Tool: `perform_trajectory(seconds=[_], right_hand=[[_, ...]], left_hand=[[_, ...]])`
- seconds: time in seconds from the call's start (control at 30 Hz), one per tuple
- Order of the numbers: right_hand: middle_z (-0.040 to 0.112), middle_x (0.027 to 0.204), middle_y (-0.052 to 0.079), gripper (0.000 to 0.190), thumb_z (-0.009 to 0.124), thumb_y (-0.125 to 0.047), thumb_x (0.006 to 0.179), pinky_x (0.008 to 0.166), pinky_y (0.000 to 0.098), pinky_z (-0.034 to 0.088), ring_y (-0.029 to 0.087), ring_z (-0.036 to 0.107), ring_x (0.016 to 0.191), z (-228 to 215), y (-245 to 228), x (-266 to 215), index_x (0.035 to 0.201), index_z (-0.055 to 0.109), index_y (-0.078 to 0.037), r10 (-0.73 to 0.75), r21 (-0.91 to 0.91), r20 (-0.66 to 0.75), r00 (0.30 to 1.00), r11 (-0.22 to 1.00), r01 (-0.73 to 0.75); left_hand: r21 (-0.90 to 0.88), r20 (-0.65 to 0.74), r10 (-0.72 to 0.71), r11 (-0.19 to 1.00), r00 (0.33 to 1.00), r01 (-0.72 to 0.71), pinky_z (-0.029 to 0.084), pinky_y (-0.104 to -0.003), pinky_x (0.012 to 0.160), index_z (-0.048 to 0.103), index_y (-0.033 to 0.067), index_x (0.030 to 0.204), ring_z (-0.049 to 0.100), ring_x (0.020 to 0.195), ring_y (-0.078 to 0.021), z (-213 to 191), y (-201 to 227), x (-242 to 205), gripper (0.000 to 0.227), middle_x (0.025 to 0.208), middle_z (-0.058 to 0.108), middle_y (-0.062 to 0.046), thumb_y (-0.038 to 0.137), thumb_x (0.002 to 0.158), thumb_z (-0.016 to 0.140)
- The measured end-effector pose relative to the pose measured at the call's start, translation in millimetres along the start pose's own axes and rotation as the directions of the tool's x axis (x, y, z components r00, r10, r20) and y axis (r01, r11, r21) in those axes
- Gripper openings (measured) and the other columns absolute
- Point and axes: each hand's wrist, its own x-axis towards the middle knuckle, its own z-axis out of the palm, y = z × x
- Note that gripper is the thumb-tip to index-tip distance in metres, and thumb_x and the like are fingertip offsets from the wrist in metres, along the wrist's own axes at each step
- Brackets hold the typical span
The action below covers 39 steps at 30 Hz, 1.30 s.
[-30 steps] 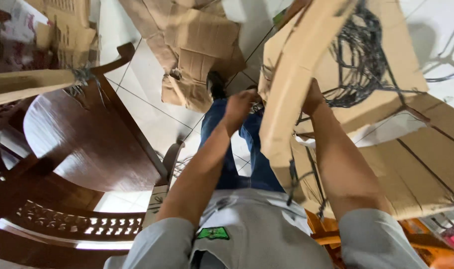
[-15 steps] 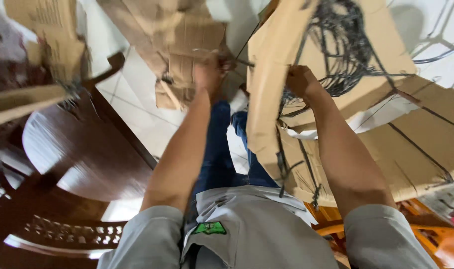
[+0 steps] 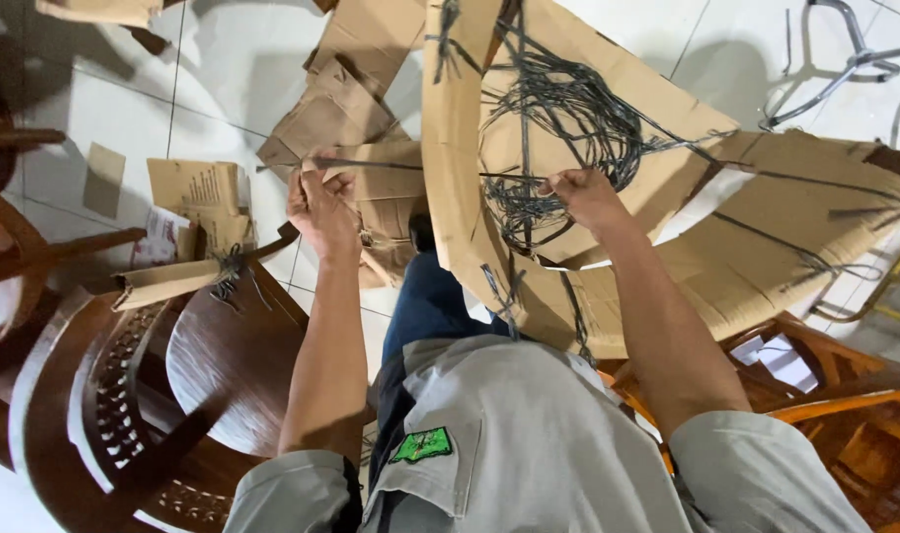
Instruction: Tying black plastic cords through cardboard packaging to secure furniture components
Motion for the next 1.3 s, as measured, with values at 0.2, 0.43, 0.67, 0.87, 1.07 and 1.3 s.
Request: perform_trajectory(seconds=[0.2, 0.43, 0.67, 0.87, 1.07, 1.3], right_hand=[[0.043, 0.056, 0.002, 0.029, 0.057, -0.021, 0.110, 0.047, 0.0276, 0.031, 0.011, 0.035, 0.046, 5.5, -19.9, -32.2, 0.092, 0.071, -0.003, -0.136, 0.129, -0.061, 0.989, 0.981, 0.143], [0.056, 0.066, 0.012, 0.019, 0.061, -0.013, 0.107, 0.059, 0.0354, 0.042, 0.022, 0.051, 0.059, 52.1, -76.1, -61.2, 0.092, 0.068, -0.004, -0.418, -0.164, -0.137, 0.898, 0.904, 0.396], [0.061, 0.081, 0.014, 0.005, 0.073, -0.008, 0.093, 0.068, 0.0446, 0.053, 0.039, 0.067, 0.076, 101.9, -92.5, -53.3, 0.093, 0.069, -0.010, -0.693, -0.409, -0.109, 0.713, 0.685, 0.603], [0.062, 0.118, 0.014, 0.006, 0.071, -0.005, 0.091, 0.063, 0.0538, 0.055, 0.041, 0.069, 0.077, 120.2, -122.2, -50.4, 0.092, 0.067, -0.009, -0.758, -0.469, -0.129, 0.639, 0.615, 0.634], [0.068, 0.098, 0.021, 0.006, 0.060, -0.006, 0.105, 0.063, 0.0443, 0.054, 0.036, 0.068, 0.070, 95.5, -129.0, -52.3, 0.103, 0.065, -0.003, -0.614, -0.246, -0.096, 0.783, 0.777, 0.579], [0.068, 0.085, 0.022, 0.005, 0.069, -0.007, 0.096, 0.066, 0.0530, 0.052, 0.049, 0.067, 0.079, 85.1, -127.0, -55.5, 0.095, 0.069, -0.003, -0.619, -0.317, -0.107, 0.778, 0.763, 0.563]], left_hand=[[0.124, 0.282, -0.026, 0.992, 0.959, -0.010, 0.053, -0.019, 0.056, 0.066, 0.0153, 0.084, 0.068, 0.062, -0.0091, 17.3, 16.5, -28.3, 0.024, 0.075, 0.070, -0.003, 0.023, 0.103, 0.053], [0.326, 0.660, -0.107, 0.933, 0.744, -0.155, 0.052, -0.021, 0.058, 0.071, 0.0069, 0.095, 0.061, 0.063, -0.0100, 40.8, 20.8, -37.5, 0.015, 0.068, 0.066, -0.004, 0.014, 0.105, 0.062], [0.359, 0.772, -0.146, 0.904, 0.619, -0.233, 0.056, -0.023, 0.055, 0.073, 0.0030, 0.106, 0.064, 0.063, -0.0110, 36.8, 18.2, -10.4, 0.010, 0.071, 0.072, -0.009, 0.010, 0.101, 0.067], [0.166, 0.956, -0.012, 0.847, 0.293, -0.505, 0.057, -0.040, 0.062, 0.072, 0.0074, 0.090, 0.067, 0.068, -0.0295, 40.6, 22.0, 1.4, 0.023, 0.069, 0.067, -0.013, -0.009, 0.080, 0.060], [0.257, 0.929, -0.133, 0.903, 0.346, -0.343, 0.062, -0.041, 0.066, 0.065, -0.0096, 0.112, 0.072, 0.075, -0.0289, 41.0, 12.6, 8.5, 0.019, 0.085, 0.071, -0.026, -0.008, 0.096, 0.054], [0.386, 0.885, -0.261, 0.875, 0.386, -0.293, 0.066, -0.035, 0.066, 0.073, -0.0050, 0.092, 0.075, 0.074, -0.0242, 50.9, 22.4, 1.0, 0.037, 0.080, 0.075, -0.019, 0.023, 0.109, 0.056]])
